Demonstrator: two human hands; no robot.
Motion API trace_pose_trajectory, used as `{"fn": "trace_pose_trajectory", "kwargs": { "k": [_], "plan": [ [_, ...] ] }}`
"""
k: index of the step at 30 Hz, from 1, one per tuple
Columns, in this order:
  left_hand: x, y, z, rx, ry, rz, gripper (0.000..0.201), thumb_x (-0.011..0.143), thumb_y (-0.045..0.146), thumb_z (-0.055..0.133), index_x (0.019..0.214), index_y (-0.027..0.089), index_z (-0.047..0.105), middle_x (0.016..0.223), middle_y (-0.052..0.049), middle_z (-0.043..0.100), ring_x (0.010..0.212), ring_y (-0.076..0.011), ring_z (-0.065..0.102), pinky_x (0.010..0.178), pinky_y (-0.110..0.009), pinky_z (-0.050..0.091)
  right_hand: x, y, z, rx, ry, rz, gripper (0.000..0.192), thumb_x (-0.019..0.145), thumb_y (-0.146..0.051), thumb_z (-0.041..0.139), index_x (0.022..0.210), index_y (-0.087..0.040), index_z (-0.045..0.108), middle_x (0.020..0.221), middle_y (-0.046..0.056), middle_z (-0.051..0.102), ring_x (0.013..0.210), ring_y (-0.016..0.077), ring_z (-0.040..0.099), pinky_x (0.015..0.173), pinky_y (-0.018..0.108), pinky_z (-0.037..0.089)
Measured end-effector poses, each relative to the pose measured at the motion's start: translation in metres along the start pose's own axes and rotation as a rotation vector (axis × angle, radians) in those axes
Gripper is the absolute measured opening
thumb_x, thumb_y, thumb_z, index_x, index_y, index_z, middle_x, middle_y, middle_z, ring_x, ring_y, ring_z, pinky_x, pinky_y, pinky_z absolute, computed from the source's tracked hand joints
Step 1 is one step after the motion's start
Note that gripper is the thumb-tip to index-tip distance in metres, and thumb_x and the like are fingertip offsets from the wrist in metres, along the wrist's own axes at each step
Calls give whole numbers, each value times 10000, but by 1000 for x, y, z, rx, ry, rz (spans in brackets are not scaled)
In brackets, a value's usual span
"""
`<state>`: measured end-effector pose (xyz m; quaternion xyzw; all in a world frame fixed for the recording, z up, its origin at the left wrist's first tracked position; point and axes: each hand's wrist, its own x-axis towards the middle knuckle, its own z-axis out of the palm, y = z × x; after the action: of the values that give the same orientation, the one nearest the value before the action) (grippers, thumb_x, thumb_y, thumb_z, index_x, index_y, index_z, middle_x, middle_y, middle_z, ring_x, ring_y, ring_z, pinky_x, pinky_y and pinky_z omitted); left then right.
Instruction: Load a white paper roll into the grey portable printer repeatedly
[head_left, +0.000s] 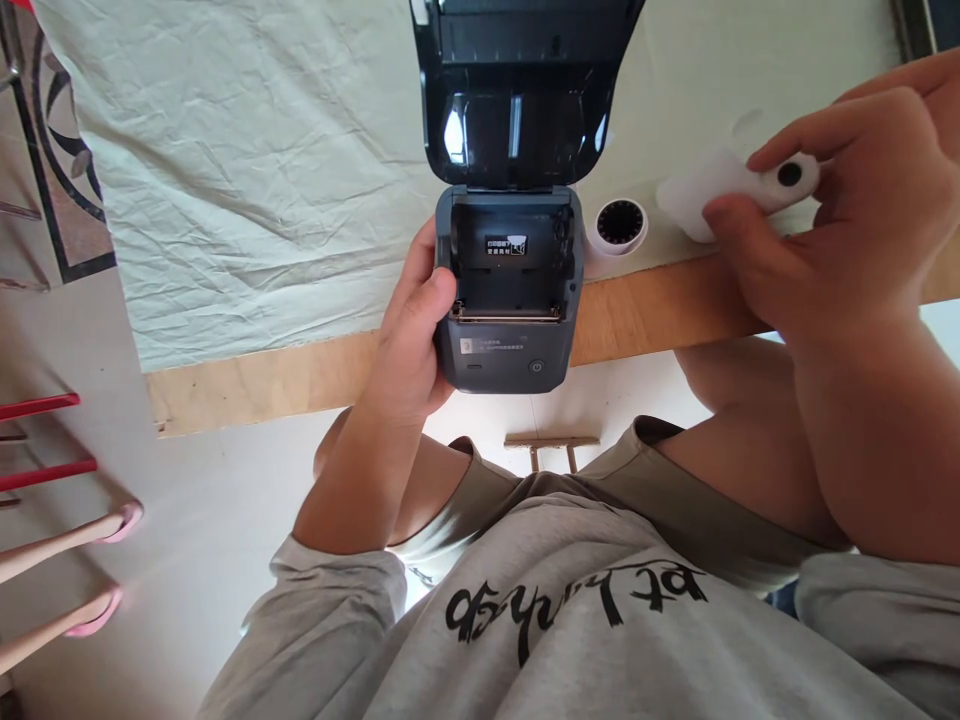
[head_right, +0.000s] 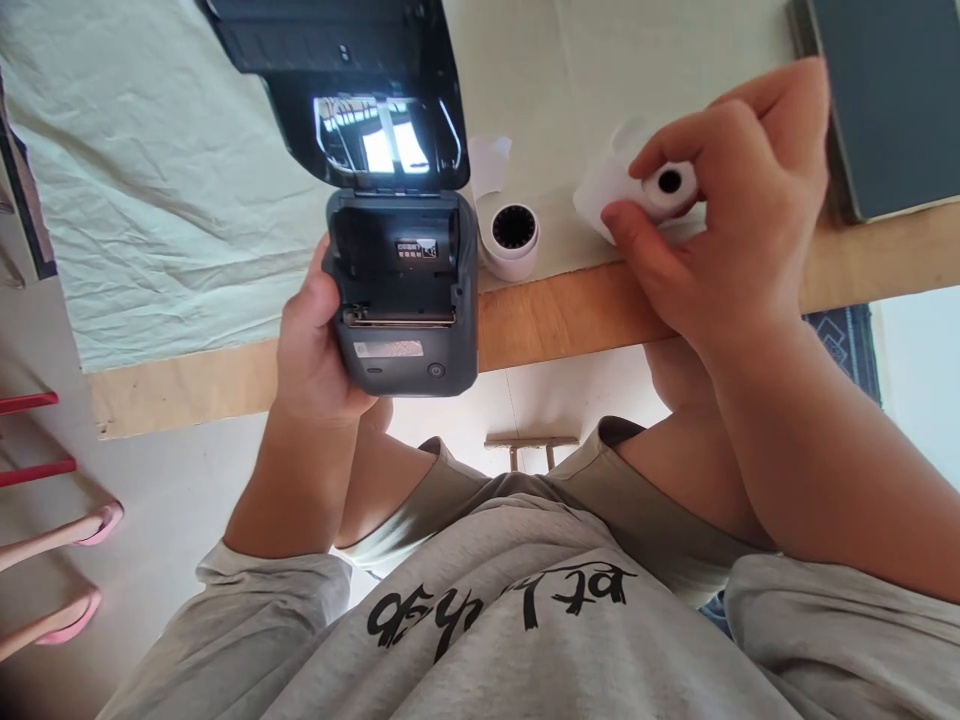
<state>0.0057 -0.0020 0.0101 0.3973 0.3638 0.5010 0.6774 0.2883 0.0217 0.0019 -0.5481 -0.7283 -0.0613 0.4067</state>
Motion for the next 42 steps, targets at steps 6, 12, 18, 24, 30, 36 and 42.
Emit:
{"fn": "trace_pose_trajectory", "kwargs": {
  "k": [6,12,18,24,30,36,42],
  "plan": [
    [0,1,-1,13,2,-22,340,917,527,544,1173,315,618,1194,15,678,1291,-263,598,1075,-415,535,-6,-5,-10,196,-98,171,514,594,-218,623,1106,-222,661,953,77,701,646,147,576,495,280,336],
    [1,2,-1,26,12,-23,352,912,545,553,1165,313,629,1210,9,670,1307,-270,580,1060,-426,534,-1,-5,-16,70,-238,18,280,714,-299,606,981,-263,682,1006,116,661,963,244,640,798,416,500],
    [1,3,-1,41,5,-21,314,925,517,550,1136,308,651,1179,23,685,1289,-243,591,1084,-392,526,-8,3,-15,52,-229,130,536,693,-305,738,1217,-285,627,1018,86,678,897,225,673,755,365,517],
    [3,-1,-3,36,-3,20,329,928,537,537,1130,309,661,1168,28,689,1358,-249,538,1109,-412,512,-9,-4,-21,56,-298,206,520,700,-157,621,1200,-297,627,1088,61,745,882,203,704,750,341,530],
    [4,-3,-5,36,-25,52,343,929,542,541,1139,298,657,1167,25,697,1356,-236,543,1094,-383,526,-5,1,-16,6,-296,129,479,738,-295,748,1211,-275,671,1087,96,679,956,214,656,829,391,521],
    [6,-10,-10,-21,-32,102,356,933,516,552,1158,261,658,1170,15,693,1127,-205,682,1009,-370,562,4,11,-12,764,-82,562,487,659,-237,754,1121,-352,655,1098,-11,676,854,196,692,534,297,492],
    [7,-10,-14,35,-35,72,380,906,513,604,1214,293,629,1225,17,667,1143,-197,665,978,-356,562,14,-9,-14,828,-7,625,477,723,-199,650,1185,-317,680,1135,-11,642,837,171,703,542,280,519]
  ]
}}
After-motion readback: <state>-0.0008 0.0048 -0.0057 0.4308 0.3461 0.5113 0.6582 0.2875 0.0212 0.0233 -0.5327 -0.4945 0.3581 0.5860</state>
